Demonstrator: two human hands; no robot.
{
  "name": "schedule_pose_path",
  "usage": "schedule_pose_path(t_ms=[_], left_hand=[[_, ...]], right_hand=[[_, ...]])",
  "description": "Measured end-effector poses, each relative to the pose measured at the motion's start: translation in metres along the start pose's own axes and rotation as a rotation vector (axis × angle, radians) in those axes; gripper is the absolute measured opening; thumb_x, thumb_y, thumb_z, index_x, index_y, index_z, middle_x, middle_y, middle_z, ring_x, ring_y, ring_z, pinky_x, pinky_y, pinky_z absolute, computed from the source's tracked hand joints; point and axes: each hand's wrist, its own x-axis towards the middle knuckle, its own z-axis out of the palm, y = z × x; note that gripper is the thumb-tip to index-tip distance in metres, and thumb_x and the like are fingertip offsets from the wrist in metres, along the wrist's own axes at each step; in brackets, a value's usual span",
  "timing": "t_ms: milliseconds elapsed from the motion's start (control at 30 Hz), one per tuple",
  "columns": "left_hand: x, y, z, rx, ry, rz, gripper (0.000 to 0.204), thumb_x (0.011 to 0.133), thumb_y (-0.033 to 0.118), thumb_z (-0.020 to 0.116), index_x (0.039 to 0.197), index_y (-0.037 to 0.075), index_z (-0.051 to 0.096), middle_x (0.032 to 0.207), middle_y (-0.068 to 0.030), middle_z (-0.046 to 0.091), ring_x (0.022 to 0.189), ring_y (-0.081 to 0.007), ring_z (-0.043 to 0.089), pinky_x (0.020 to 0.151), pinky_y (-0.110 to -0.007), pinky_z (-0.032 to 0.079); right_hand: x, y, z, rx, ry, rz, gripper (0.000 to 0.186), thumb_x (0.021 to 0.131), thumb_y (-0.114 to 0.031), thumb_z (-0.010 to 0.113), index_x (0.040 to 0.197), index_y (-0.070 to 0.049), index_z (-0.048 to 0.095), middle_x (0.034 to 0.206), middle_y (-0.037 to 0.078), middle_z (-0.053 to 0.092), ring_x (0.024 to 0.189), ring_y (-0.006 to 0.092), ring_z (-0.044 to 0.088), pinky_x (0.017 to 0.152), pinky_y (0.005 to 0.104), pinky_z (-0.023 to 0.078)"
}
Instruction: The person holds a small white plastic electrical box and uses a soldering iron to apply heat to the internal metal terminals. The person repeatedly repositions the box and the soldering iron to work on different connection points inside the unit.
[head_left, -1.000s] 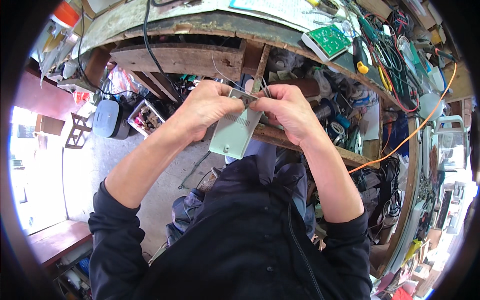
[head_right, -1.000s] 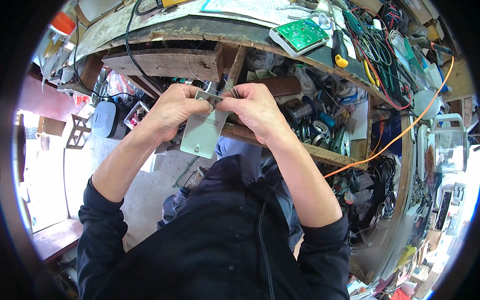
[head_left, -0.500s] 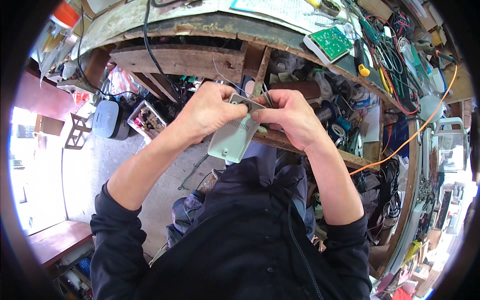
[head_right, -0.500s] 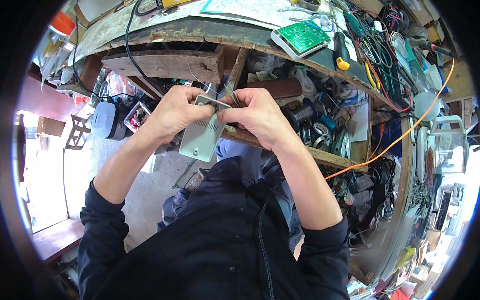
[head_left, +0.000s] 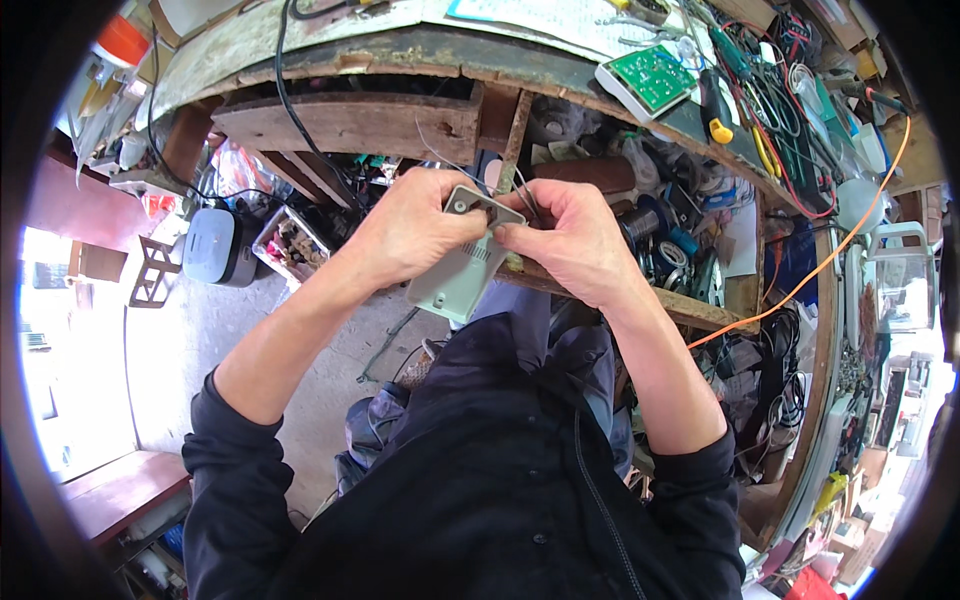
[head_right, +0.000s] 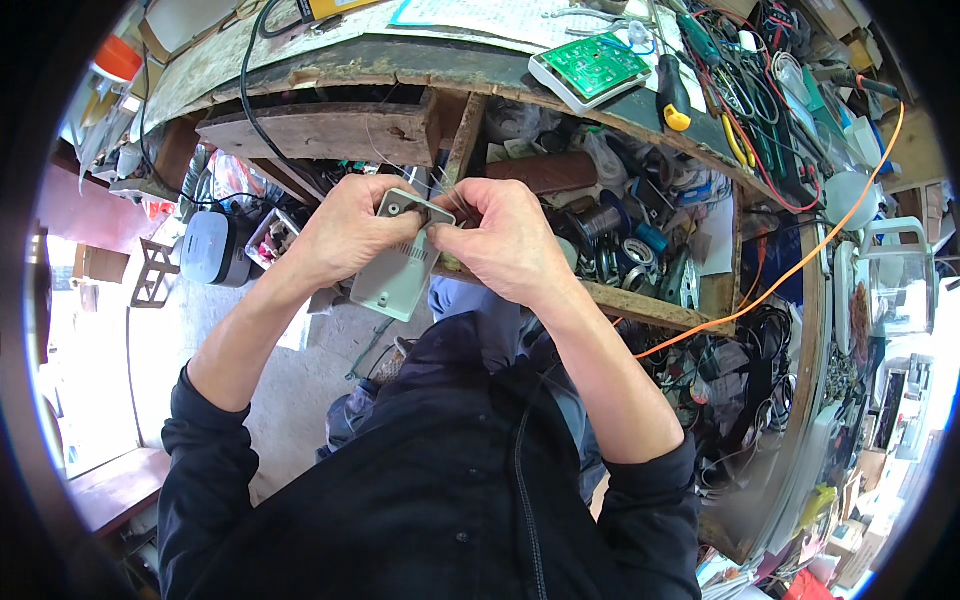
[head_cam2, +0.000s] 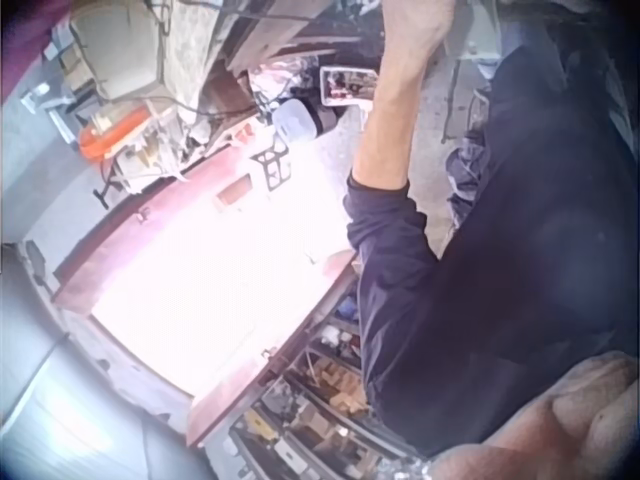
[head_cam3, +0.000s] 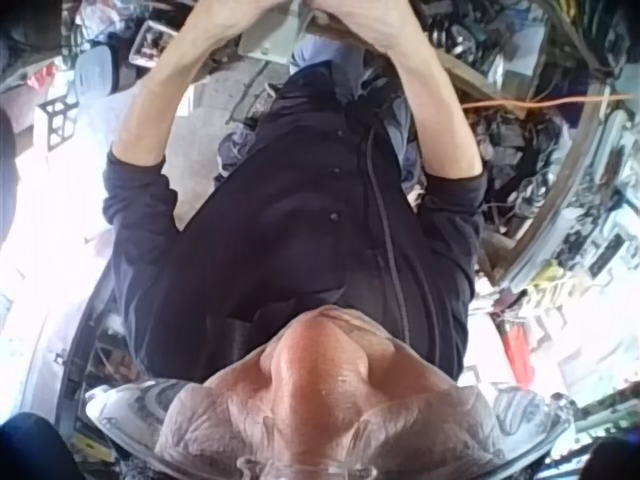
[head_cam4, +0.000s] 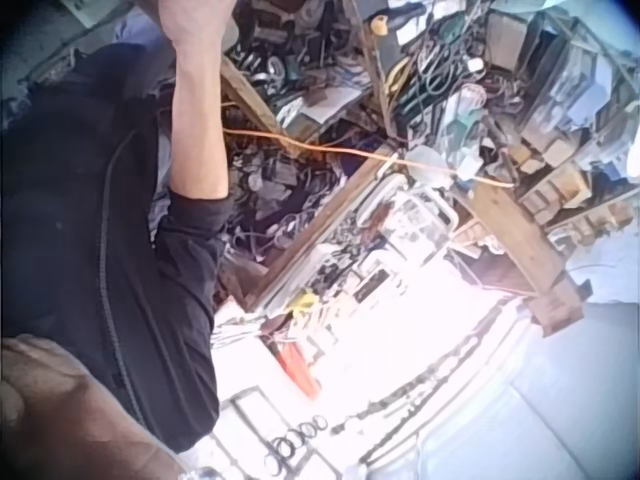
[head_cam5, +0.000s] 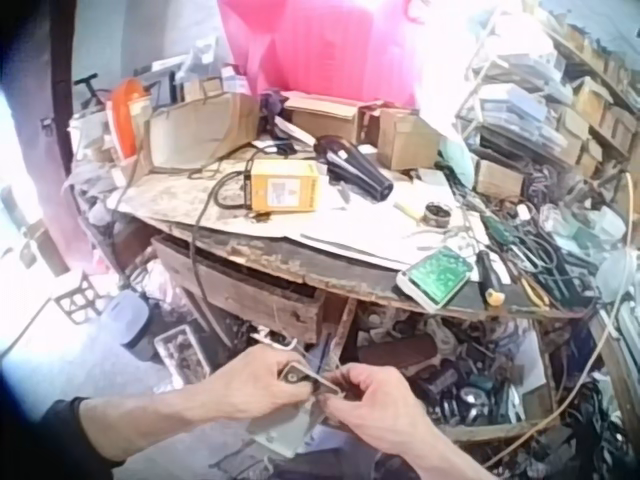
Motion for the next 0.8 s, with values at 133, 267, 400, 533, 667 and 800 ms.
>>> schedule_pose_path(t_ms=[133, 267, 400, 533, 667, 800], left_hand=[[0.000, -0.003, 0.002, 0.027, 0.012, 0.063, 0.019, 0.089, 0.016, 0.069, 0.096, -0.001, 0.071, 0.077, -0.0014, 0.068, 0.073, -0.0058, 0.058, 0.066, -0.028, 0.048], [-0.002, 0.000, 0.004, 0.044, 0.035, 0.068, 0.018, 0.088, 0.016, 0.069, 0.095, -0.001, 0.071, 0.077, -0.0019, 0.067, 0.072, -0.0069, 0.059, 0.066, -0.028, 0.049], [-0.004, 0.000, 0.008, 0.042, 0.084, 0.091, 0.019, 0.085, 0.015, 0.068, 0.095, -0.001, 0.071, 0.077, -0.0026, 0.068, 0.072, -0.0079, 0.060, 0.067, -0.029, 0.049], [-0.007, 0.002, 0.011, 0.102, 0.124, 0.102, 0.020, 0.085, 0.014, 0.068, 0.097, -0.001, 0.072, 0.078, -0.0031, 0.068, 0.073, -0.0083, 0.060, 0.069, -0.029, 0.050], [-0.009, 0.000, 0.015, 0.046, 0.164, 0.089, 0.023, 0.083, 0.018, 0.069, 0.093, -0.002, 0.071, 0.076, -0.0087, 0.069, 0.071, -0.0120, 0.062, 0.067, -0.032, 0.051], [-0.008, -0.001, 0.010, -0.050, 0.101, 0.083, 0.020, 0.085, 0.016, 0.069, 0.093, -0.002, 0.071, 0.075, -0.0060, 0.069, 0.071, -0.0093, 0.061, 0.066, -0.030, 0.051]], right_hand=[[-0.001, -0.003, -0.001, -0.040, 0.009, 0.016, 0.024, 0.082, -0.011, 0.075, 0.099, 0.005, 0.075, 0.079, 0.008, 0.074, 0.069, 0.0099, 0.064, 0.063, 0.0285, 0.052], [-0.004, -0.006, 0.000, -0.048, 0.024, 0.029, 0.023, 0.082, -0.010, 0.074, 0.100, 0.005, 0.075, 0.081, 0.009, 0.074, 0.071, 0.0110, 0.066, 0.065, 0.0292, 0.053], [-0.006, -0.007, 0.001, -0.032, 0.039, 0.022, 0.022, 0.082, -0.008, 0.074, 0.100, 0.005, 0.075, 0.082, 0.010, 0.075, 0.072, 0.0116, 0.067, 0.066, 0.0301, 0.054], [-0.007, -0.008, 0.002, -0.054, 0.041, 0.014, 0.021, 0.082, -0.006, 0.073, 0.101, 0.005, 0.075, 0.082, 0.010, 0.075, 0.073, 0.0113, 0.067, 0.067, 0.0301, 0.055], [-0.008, -0.001, 0.005, -0.004, 0.042, -0.020, 0.021, 0.082, -0.005, 0.073, 0.101, 0.005, 0.075, 0.082, 0.009, 0.075, 0.073, 0.0101, 0.066, 0.066, 0.0296, 0.054], [-0.006, -0.002, 0.005, 0.082, 0.032, 0.024, 0.023, 0.081, -0.005, 0.074, 0.101, 0.005, 0.075, 0.081, 0.009, 0.075, 0.072, 0.0097, 0.066, 0.065, 0.0292, 0.054]])
